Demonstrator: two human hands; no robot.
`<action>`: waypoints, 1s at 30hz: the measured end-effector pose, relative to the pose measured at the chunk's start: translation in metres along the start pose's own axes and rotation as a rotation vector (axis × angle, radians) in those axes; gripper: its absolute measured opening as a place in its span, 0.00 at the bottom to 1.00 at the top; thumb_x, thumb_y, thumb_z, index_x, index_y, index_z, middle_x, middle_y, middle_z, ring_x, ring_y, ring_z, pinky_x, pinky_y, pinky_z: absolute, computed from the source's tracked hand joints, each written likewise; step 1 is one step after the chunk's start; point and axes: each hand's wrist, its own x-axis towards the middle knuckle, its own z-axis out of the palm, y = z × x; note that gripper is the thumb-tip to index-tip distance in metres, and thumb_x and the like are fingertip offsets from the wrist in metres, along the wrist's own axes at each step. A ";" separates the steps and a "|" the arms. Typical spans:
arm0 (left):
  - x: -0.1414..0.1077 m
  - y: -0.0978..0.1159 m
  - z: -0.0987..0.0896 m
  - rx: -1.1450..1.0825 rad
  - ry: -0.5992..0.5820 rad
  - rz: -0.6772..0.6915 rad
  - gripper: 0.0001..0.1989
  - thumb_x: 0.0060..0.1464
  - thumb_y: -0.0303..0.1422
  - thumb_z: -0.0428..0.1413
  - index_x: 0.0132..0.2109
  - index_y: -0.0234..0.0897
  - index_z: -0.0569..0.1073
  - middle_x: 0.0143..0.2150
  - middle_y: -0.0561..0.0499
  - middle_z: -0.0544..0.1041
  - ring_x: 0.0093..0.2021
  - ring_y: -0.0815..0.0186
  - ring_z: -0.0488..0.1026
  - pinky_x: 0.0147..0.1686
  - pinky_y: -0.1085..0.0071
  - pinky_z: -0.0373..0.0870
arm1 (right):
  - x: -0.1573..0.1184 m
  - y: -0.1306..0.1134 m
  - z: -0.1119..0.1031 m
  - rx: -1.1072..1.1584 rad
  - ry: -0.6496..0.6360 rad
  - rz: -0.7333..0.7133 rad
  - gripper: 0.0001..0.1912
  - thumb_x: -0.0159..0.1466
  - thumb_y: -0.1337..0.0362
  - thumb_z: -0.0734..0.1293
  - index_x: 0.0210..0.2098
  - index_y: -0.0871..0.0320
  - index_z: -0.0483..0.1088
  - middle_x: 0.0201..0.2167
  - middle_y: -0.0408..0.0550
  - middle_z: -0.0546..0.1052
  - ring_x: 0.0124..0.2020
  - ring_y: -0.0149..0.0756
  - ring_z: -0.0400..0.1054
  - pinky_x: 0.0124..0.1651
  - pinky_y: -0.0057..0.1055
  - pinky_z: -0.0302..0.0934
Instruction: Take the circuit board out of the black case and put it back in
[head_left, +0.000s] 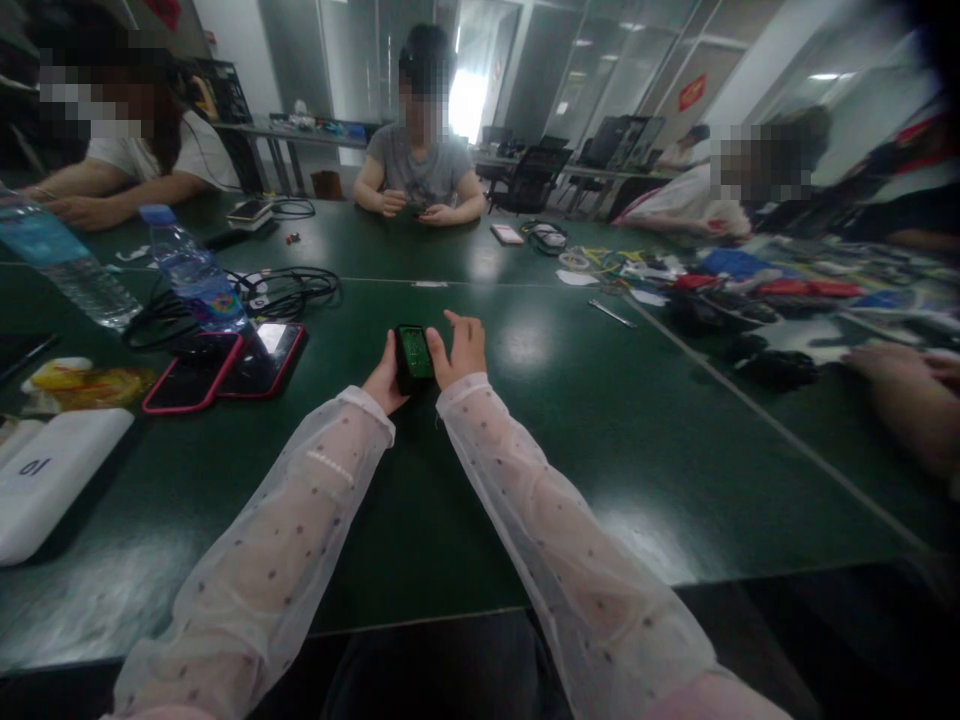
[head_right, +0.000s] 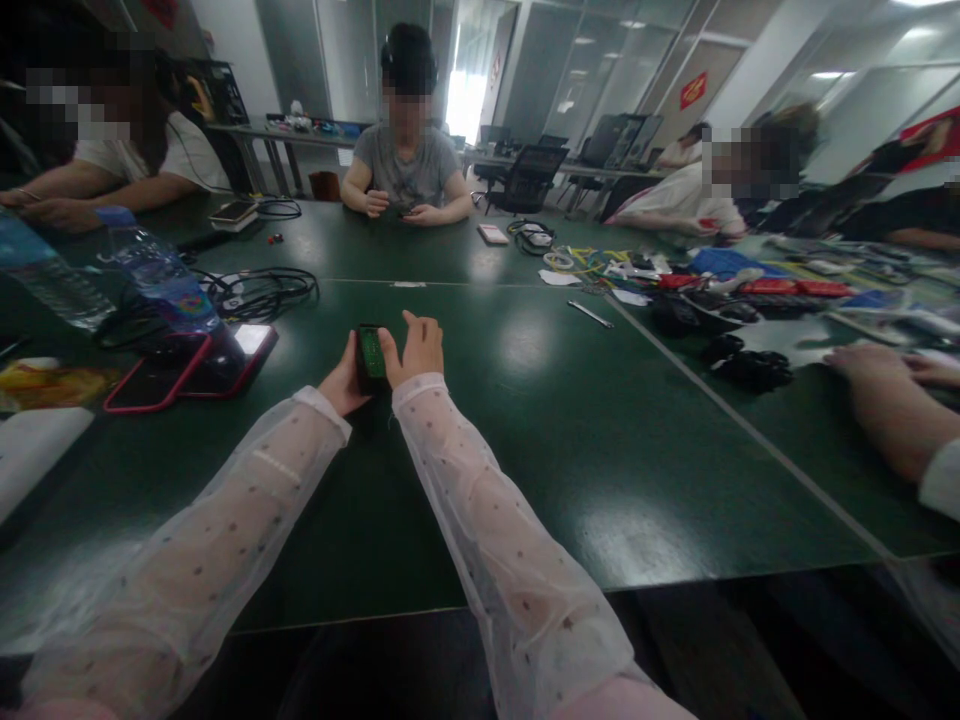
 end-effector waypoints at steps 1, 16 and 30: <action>0.000 0.002 0.000 -0.028 0.017 -0.001 0.31 0.57 0.58 0.46 0.45 0.33 0.75 0.38 0.43 0.79 0.42 0.57 0.76 0.44 0.65 0.72 | 0.002 0.005 0.001 0.045 0.036 0.036 0.22 0.62 0.49 0.64 0.50 0.55 0.67 0.51 0.56 0.66 0.58 0.48 0.58 0.63 0.49 0.54; -0.011 0.011 0.008 -0.103 0.071 -0.023 0.27 0.60 0.52 0.48 0.50 0.33 0.73 0.36 0.43 0.79 0.39 0.58 0.77 0.41 0.63 0.74 | 0.009 0.049 -0.016 1.258 0.008 1.015 0.21 0.70 0.52 0.48 0.44 0.58 0.64 0.38 0.53 0.77 0.38 0.35 0.75 0.36 0.31 0.72; -0.014 0.011 0.011 -0.059 0.086 -0.008 0.20 0.58 0.44 0.51 0.47 0.33 0.74 0.35 0.42 0.79 0.36 0.55 0.77 0.37 0.61 0.73 | 0.004 0.044 -0.001 0.931 -0.152 0.770 0.13 0.66 0.57 0.59 0.47 0.51 0.68 0.35 0.43 0.77 0.34 0.29 0.73 0.41 0.28 0.70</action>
